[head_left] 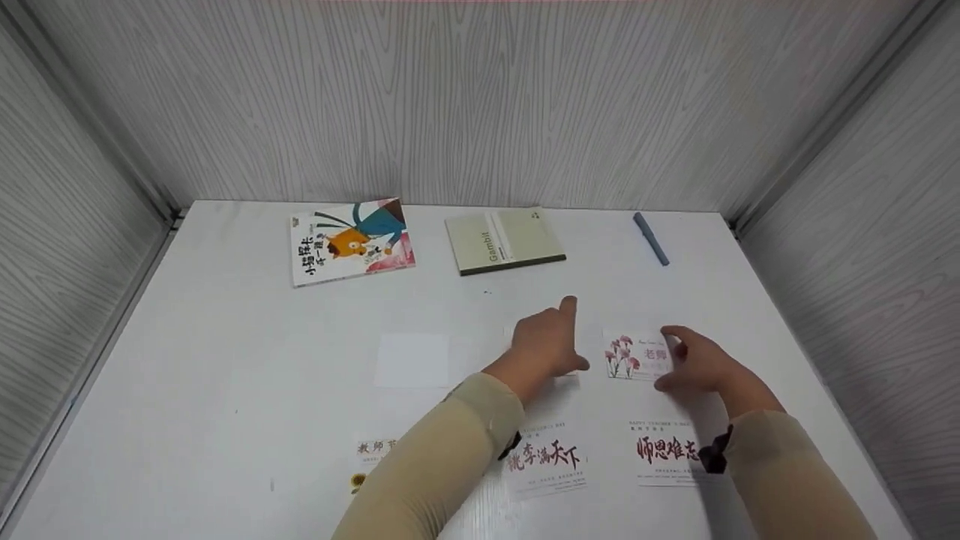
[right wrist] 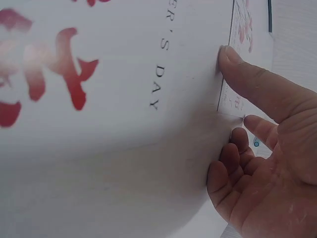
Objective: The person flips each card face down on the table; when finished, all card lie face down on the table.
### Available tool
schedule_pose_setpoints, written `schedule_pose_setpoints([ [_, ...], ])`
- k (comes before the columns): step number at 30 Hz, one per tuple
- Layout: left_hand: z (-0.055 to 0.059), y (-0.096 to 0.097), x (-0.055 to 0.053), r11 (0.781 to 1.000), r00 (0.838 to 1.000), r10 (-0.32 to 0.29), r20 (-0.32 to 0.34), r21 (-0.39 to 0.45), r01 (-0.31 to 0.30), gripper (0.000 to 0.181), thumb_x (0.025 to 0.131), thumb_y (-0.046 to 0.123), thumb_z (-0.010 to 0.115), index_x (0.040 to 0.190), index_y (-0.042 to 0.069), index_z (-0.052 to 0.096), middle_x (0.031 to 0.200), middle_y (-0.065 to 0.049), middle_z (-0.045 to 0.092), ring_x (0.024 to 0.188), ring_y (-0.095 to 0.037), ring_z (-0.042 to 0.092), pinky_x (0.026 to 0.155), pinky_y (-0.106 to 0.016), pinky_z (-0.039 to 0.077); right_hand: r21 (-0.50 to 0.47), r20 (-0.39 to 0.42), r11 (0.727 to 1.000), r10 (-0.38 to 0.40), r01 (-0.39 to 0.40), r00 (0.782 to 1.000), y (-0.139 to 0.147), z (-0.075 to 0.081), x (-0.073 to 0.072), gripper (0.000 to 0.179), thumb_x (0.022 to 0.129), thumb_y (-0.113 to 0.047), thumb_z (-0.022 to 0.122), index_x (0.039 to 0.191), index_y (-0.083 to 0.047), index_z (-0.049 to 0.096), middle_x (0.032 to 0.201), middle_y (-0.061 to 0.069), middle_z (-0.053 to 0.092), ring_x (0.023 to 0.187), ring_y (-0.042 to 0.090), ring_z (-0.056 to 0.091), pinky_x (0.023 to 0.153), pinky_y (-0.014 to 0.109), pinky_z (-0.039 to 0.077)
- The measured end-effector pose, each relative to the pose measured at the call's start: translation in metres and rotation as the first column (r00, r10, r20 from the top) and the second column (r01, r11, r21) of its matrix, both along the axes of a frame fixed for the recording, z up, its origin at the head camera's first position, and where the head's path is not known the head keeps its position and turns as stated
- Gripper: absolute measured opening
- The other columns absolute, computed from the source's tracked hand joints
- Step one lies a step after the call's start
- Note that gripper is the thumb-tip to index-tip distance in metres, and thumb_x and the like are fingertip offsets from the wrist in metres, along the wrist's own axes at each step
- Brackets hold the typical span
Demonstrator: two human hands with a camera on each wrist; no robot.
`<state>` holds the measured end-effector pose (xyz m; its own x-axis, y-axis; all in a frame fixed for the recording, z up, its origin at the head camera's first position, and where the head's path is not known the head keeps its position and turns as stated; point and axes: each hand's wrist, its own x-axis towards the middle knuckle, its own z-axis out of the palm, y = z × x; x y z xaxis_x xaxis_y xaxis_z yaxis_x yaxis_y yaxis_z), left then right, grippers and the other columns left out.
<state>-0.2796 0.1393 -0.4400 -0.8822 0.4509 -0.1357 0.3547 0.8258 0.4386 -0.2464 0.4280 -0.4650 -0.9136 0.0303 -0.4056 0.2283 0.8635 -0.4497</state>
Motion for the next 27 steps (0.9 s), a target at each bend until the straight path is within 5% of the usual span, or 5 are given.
schedule_pose_setpoints([
  [10,-0.01,0.043,0.003,0.991,0.997,-0.046,-0.06,-0.128,0.038,0.067,0.08,0.045,0.092,0.133,0.013,0.065,0.117,-0.002,0.076,0.105,-0.019,0.07,0.104,-0.048,0.046,-0.045,0.027,0.998,0.049,-0.048,0.998,0.006,0.006,-0.001,0.111,0.076,-0.016,0.093,0.165,-0.006,0.028,0.146,0.034,0.046,0.124,0.047,0.051,0.108,0.067,0.041],
  [18,-0.015,0.062,0.009,0.987,0.997,0.01,-0.079,-0.158,-0.023,0.063,0.076,0.048,0.094,0.124,0.016,0.069,0.111,-0.001,0.075,0.101,-0.017,0.067,0.09,-0.041,0.046,-0.062,0.022,0.995,0.075,-0.074,0.997,0.008,0.011,-0.005,0.105,0.075,-0.005,0.089,0.163,-0.005,0.033,0.135,0.03,0.05,0.113,0.04,0.051,0.098,0.057,0.045],
  [27,-0.014,0.065,0.01,0.987,0.997,0.037,-0.062,-0.152,-0.046,0.07,0.069,0.053,0.098,0.124,0.017,0.074,0.106,-0.003,0.073,0.095,-0.02,0.064,0.084,-0.04,0.046,-0.027,0.061,0.999,0.044,-0.042,0.997,0.011,0.008,-0.007,0.103,0.076,-0.006,0.088,0.163,-0.01,0.034,0.138,0.031,0.05,0.116,0.043,0.052,0.101,0.061,0.045],
])
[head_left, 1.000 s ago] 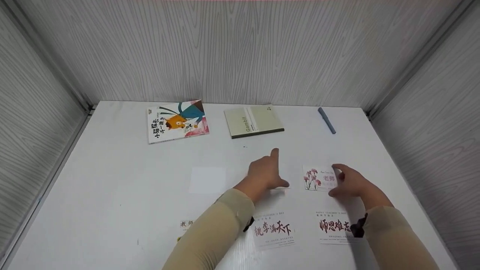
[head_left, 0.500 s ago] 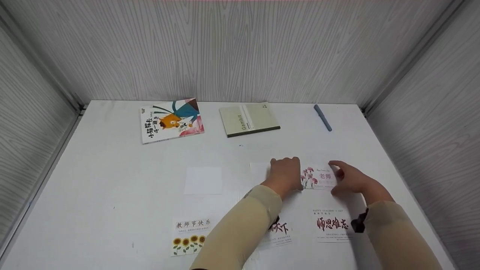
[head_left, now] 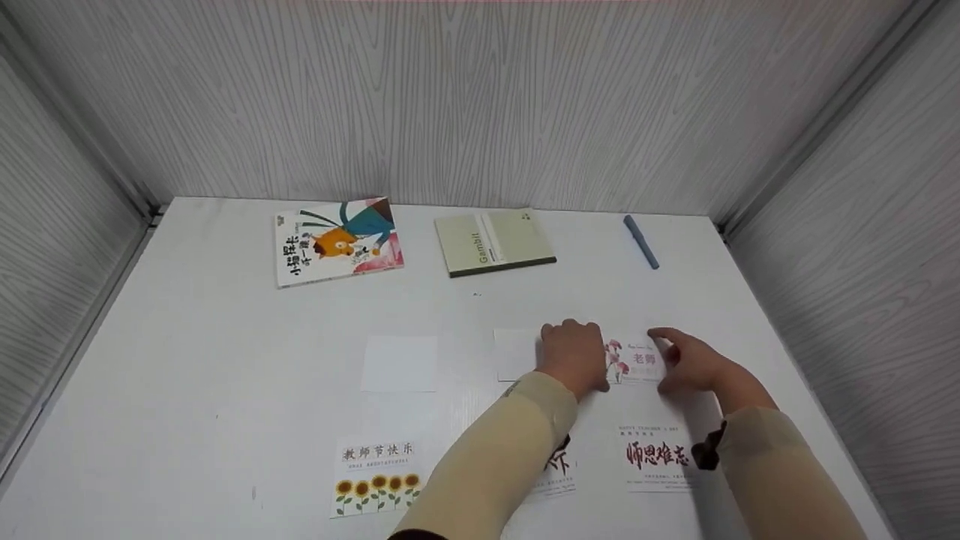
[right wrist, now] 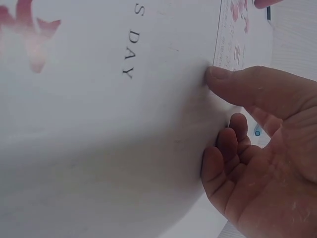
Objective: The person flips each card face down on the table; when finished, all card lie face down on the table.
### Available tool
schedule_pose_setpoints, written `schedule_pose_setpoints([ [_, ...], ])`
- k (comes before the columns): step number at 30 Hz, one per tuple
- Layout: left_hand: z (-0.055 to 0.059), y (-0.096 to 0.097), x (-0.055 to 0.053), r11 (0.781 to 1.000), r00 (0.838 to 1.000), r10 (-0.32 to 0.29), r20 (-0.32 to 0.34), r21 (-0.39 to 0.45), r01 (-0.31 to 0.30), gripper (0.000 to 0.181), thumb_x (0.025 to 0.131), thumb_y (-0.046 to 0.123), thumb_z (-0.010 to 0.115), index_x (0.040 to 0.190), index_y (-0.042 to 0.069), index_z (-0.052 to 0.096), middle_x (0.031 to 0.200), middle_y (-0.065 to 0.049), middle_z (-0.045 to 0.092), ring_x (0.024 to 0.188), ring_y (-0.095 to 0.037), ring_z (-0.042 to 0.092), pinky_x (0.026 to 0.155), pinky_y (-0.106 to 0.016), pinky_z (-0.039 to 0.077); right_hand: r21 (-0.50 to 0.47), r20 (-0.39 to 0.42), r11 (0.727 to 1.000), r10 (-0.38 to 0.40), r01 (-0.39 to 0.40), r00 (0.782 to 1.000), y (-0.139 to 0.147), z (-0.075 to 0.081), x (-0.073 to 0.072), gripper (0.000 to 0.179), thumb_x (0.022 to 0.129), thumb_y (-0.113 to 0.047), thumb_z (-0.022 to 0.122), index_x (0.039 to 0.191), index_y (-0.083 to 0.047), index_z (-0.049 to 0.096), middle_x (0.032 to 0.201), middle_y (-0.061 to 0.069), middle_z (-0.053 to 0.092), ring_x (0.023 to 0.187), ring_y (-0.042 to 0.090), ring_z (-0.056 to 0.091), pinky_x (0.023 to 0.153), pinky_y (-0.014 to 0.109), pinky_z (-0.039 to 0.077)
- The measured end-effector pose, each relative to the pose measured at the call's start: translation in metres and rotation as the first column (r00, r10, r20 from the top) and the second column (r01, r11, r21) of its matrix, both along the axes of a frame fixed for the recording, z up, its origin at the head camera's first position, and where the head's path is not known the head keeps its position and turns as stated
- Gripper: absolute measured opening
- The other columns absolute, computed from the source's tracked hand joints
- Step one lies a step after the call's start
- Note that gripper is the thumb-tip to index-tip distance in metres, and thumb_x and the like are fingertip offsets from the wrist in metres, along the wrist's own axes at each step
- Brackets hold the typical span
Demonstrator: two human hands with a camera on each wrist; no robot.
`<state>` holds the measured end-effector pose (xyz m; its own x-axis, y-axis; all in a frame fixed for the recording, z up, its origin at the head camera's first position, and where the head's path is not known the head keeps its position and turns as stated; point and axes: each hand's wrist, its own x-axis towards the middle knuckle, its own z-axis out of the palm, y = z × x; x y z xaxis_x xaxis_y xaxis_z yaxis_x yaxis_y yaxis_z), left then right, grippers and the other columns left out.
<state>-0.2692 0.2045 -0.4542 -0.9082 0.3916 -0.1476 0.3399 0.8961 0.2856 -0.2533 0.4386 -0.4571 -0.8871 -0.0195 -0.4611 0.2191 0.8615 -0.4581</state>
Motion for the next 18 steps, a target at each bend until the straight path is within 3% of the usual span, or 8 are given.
schedule_pose_setpoints([
  [9,0.002,0.0,0.006,1.0,1.0,0.005,0.016,0.009,-0.005,0.077,0.07,0.049,0.099,0.134,0.018,0.068,0.114,-0.005,0.073,0.101,-0.021,0.065,0.086,-0.041,0.047,0.006,-0.004,0.999,-0.037,0.037,0.999,-0.002,-0.005,0.003,0.099,0.076,-0.008,0.09,0.159,-0.014,0.036,0.139,0.031,0.051,0.116,0.045,0.054,0.103,0.067,0.044],
  [13,0.002,0.0,0.008,0.999,0.999,0.027,0.03,0.02,-0.027,0.082,0.071,0.046,0.099,0.14,0.019,0.064,0.118,-0.006,0.073,0.104,-0.022,0.066,0.088,-0.042,0.048,0.007,-0.038,1.0,-0.022,0.022,0.999,-0.007,-0.004,0.007,0.102,0.076,-0.005,0.088,0.159,-0.01,0.029,0.134,0.029,0.053,0.112,0.042,0.055,0.098,0.058,0.048],
  [18,0.0,0.003,0.007,0.999,0.999,0.035,0.008,0.018,-0.035,0.079,0.072,0.048,0.098,0.138,0.02,0.065,0.114,-0.006,0.071,0.102,-0.024,0.066,0.087,-0.043,0.05,-0.013,-0.104,1.0,0.0,-0.001,0.995,-0.009,-0.003,0.009,0.107,0.074,0.004,0.085,0.16,-0.002,0.021,0.124,0.026,0.058,0.104,0.035,0.058,0.088,0.048,0.048],
])
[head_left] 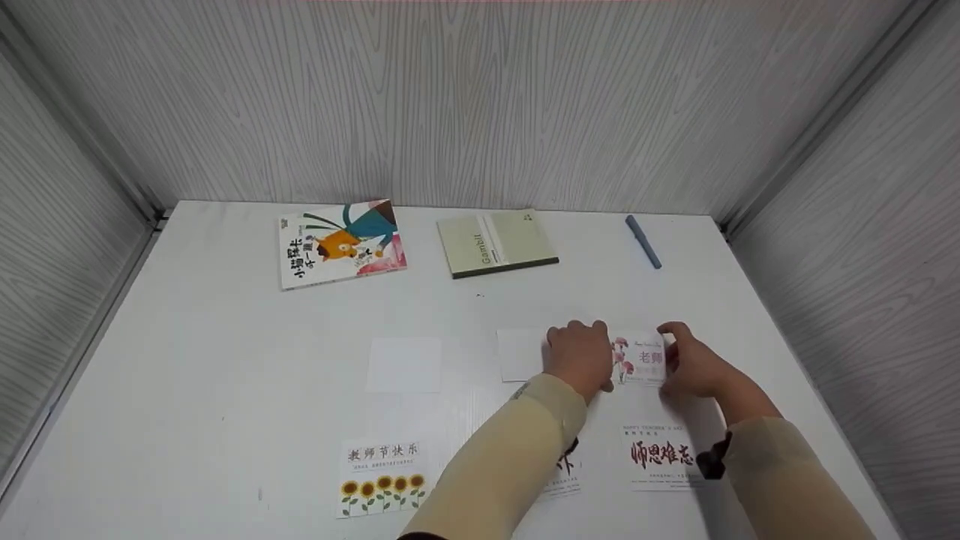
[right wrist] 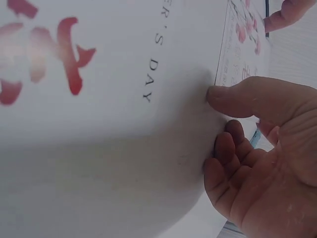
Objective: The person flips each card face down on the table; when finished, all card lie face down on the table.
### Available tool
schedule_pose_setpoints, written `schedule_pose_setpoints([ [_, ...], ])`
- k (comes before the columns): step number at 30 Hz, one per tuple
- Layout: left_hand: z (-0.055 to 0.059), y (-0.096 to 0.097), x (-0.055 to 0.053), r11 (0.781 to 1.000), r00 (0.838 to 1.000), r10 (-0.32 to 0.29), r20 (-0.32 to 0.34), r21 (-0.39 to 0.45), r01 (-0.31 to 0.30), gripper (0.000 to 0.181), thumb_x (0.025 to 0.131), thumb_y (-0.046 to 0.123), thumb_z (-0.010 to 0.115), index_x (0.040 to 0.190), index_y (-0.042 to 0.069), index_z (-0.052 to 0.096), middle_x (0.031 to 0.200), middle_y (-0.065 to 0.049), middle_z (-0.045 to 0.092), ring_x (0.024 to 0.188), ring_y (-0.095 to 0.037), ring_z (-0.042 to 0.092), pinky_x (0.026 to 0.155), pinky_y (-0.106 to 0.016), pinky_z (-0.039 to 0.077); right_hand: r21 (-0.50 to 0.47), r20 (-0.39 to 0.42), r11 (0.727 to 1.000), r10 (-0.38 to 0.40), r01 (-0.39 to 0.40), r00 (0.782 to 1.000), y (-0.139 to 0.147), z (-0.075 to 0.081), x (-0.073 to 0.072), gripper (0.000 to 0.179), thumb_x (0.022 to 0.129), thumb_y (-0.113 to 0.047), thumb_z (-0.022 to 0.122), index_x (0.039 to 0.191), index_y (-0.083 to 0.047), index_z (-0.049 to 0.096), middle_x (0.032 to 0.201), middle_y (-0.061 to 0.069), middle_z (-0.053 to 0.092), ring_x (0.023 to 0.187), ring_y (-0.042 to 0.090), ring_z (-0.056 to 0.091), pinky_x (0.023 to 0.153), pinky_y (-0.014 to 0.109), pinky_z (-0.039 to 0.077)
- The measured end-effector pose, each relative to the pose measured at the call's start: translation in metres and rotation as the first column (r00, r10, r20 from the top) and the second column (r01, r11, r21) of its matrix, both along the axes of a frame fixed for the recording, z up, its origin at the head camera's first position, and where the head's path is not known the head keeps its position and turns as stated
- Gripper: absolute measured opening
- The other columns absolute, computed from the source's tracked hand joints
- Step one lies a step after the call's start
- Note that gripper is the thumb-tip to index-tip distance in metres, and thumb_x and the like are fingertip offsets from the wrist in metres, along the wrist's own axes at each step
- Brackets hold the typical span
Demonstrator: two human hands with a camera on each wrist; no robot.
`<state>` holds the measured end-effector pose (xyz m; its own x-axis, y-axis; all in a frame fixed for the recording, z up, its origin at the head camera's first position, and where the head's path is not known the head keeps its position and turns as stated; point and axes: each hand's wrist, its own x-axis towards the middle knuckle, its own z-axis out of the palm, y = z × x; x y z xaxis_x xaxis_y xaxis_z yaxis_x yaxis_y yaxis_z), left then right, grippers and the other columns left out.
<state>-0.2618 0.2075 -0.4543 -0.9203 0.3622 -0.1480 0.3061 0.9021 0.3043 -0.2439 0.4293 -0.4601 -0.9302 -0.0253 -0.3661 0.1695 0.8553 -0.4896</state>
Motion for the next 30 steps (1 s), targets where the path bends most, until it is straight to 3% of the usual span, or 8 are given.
schedule_pose_setpoints([
  [7,-0.002,-0.001,0.001,1.0,1.0,0.004,-0.011,0.011,-0.004,0.077,0.072,0.051,0.098,0.135,0.019,0.067,0.112,-0.005,0.072,0.1,-0.023,0.067,0.085,-0.042,0.05,0.043,0.009,0.999,0.013,-0.013,1.0,-0.002,0.002,0.002,0.118,0.074,0.005,0.085,0.165,-0.003,0.011,0.112,0.021,0.064,0.093,0.031,0.06,0.083,0.046,0.048],
  [14,-0.005,-0.003,0.001,1.0,0.999,-0.021,-0.033,0.01,0.021,0.083,0.074,0.052,0.096,0.143,0.019,0.062,0.117,-0.006,0.07,0.105,-0.023,0.065,0.089,-0.042,0.05,0.025,-0.034,0.999,0.039,-0.038,0.999,-0.003,0.008,0.003,0.114,0.075,0.005,0.084,0.165,-0.003,0.016,0.105,0.019,0.064,0.088,0.029,0.058,0.079,0.044,0.047],
  [23,-0.009,-0.012,-0.001,0.996,0.992,-0.078,-0.099,0.029,0.081,0.097,0.075,0.053,0.093,0.155,0.019,0.05,0.124,-0.008,0.066,0.112,-0.024,0.061,0.095,-0.042,0.044,-0.064,-0.113,0.991,0.111,-0.119,0.987,-0.006,0.036,0.006,0.107,0.076,0.011,0.078,0.164,-0.001,0.018,0.095,0.015,0.063,0.078,0.026,0.055,0.066,0.04,0.047],
  [30,0.003,-0.008,-0.006,0.99,0.982,-0.137,-0.133,0.004,0.139,0.105,0.076,0.062,0.09,0.161,0.024,0.041,0.133,-0.005,0.061,0.116,-0.022,0.06,0.101,-0.042,0.042,-0.075,-0.153,0.985,0.145,-0.158,0.978,-0.015,0.057,0.011,0.108,0.077,0.011,0.077,0.165,-0.005,0.016,0.1,0.015,0.062,0.081,0.026,0.057,0.067,0.039,0.05],
])
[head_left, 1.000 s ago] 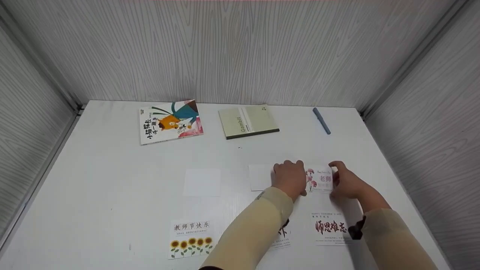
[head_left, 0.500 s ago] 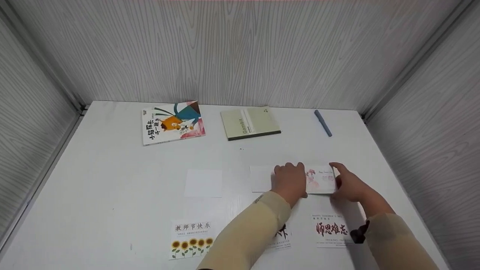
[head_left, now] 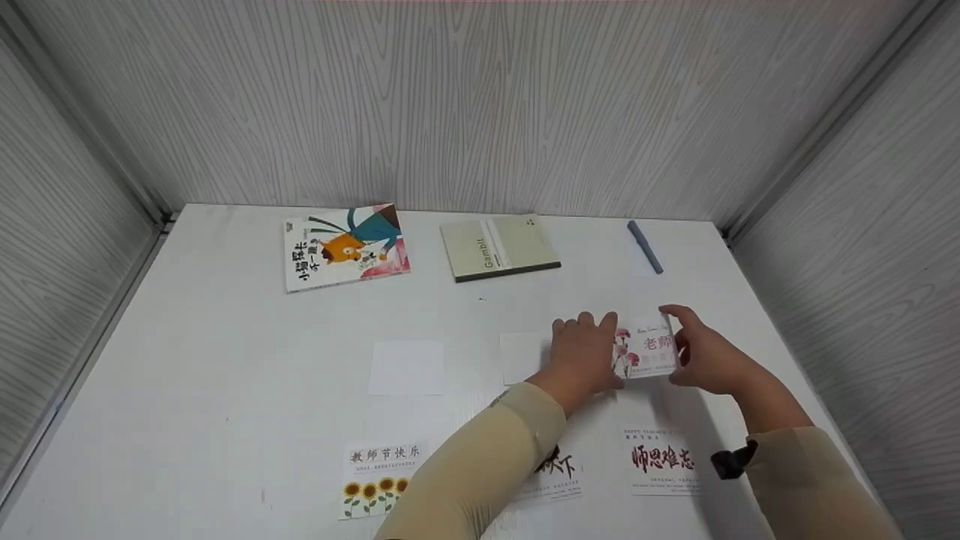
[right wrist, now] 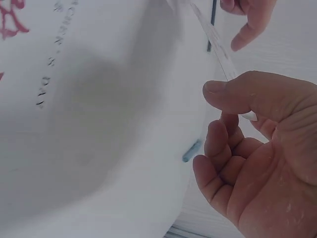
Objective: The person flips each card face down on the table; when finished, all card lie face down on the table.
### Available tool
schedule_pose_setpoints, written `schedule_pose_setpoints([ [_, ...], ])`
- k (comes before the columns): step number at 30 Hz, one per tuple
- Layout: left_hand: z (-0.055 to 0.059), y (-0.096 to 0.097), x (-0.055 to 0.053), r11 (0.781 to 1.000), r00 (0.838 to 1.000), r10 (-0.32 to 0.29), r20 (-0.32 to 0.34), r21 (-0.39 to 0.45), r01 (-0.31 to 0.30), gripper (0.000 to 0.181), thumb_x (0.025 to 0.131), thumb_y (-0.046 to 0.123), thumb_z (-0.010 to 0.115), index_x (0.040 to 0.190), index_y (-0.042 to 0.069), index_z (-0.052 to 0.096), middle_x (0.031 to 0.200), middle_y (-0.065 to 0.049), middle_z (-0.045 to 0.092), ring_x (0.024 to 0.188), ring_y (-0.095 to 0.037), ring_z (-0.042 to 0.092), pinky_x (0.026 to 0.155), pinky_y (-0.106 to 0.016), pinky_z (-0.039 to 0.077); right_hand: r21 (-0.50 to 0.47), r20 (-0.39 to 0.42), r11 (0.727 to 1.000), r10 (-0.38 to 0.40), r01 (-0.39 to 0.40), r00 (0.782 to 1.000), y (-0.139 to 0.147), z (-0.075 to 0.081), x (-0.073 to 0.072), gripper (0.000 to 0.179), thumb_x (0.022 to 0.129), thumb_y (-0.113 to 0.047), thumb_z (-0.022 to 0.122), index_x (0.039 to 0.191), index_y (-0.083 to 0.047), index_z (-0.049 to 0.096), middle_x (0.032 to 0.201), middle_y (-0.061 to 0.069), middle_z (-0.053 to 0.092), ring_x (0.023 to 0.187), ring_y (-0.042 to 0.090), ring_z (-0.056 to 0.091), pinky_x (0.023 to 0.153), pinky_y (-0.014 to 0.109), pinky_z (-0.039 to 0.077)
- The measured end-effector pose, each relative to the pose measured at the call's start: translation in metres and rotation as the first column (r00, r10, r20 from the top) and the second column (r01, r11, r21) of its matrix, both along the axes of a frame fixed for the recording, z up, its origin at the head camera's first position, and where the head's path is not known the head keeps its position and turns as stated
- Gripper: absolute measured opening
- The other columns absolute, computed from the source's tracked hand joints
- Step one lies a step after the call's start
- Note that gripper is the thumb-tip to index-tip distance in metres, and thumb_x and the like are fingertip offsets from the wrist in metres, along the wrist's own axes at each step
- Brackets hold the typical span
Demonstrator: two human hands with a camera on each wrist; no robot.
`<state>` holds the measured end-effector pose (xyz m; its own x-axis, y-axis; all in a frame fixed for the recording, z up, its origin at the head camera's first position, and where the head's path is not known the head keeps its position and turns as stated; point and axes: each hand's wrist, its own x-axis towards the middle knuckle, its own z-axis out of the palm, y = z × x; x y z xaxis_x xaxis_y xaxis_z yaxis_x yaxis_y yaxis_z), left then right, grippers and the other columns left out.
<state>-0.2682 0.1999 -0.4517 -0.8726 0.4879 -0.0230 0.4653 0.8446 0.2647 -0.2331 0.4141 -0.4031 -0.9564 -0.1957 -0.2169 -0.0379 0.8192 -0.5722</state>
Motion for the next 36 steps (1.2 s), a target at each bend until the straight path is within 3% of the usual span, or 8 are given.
schedule_pose_setpoints([
  [4,0.009,0.0,-0.002,1.0,1.0,-0.016,0.0,-0.001,0.016,0.111,0.076,0.063,0.09,0.165,0.027,0.036,0.14,-0.004,0.057,0.116,-0.021,0.058,0.104,-0.041,0.041,-0.002,-0.028,1.0,0.028,-0.028,0.999,-0.012,0.01,0.001,0.107,0.079,0.013,0.076,0.165,-0.007,0.016,0.106,0.016,0.064,0.085,0.026,0.06,0.068,0.038,0.053],
  [12,0.024,-0.006,0.003,0.994,0.999,-0.043,-0.012,0.097,0.044,0.111,0.076,0.063,0.089,0.166,0.026,0.035,0.137,-0.003,0.054,0.11,-0.019,0.054,0.101,-0.04,0.041,0.016,-0.033,0.998,0.055,-0.054,0.998,-0.029,0.022,0.005,0.105,0.082,0.011,0.076,0.166,-0.012,0.017,0.108,0.015,0.062,0.088,0.027,0.058,0.07,0.037,0.054],
  [21,0.027,-0.009,0.006,0.994,0.995,-0.049,-0.089,0.097,0.057,0.111,0.078,0.077,0.079,0.165,0.027,0.033,0.133,-0.001,0.052,0.106,-0.017,0.052,0.096,-0.038,0.042,0.004,-0.029,0.995,0.097,-0.096,0.995,-0.039,0.029,0.011,0.104,0.086,0.008,0.077,0.166,-0.014,0.014,0.11,0.014,0.063,0.09,0.028,0.061,0.071,0.038,0.055],
  [29,0.032,-0.01,0.01,0.99,0.983,-0.091,-0.159,0.094,0.107,0.108,0.076,0.08,0.077,0.159,0.022,0.04,0.14,0.002,0.051,0.114,-0.016,0.053,0.094,-0.037,0.043,0.031,-0.07,0.99,0.136,-0.134,0.988,-0.044,0.038,0.017,0.102,0.083,0.01,0.077,0.165,-0.013,0.021,0.107,0.01,0.064,0.09,0.025,0.059,0.068,0.035,0.054],
  [36,0.039,-0.007,0.013,0.986,0.983,-0.095,-0.157,0.123,0.115,0.108,0.076,0.077,0.08,0.159,0.021,0.041,0.147,0.005,0.049,0.122,-0.015,0.05,0.097,-0.036,0.044,0.044,-0.101,0.988,0.149,-0.145,0.984,-0.037,0.044,0.023,0.108,0.084,0.002,0.086,0.168,-0.012,0.019,0.107,0.007,0.063,0.095,0.026,0.06,0.075,0.036,0.053],
])
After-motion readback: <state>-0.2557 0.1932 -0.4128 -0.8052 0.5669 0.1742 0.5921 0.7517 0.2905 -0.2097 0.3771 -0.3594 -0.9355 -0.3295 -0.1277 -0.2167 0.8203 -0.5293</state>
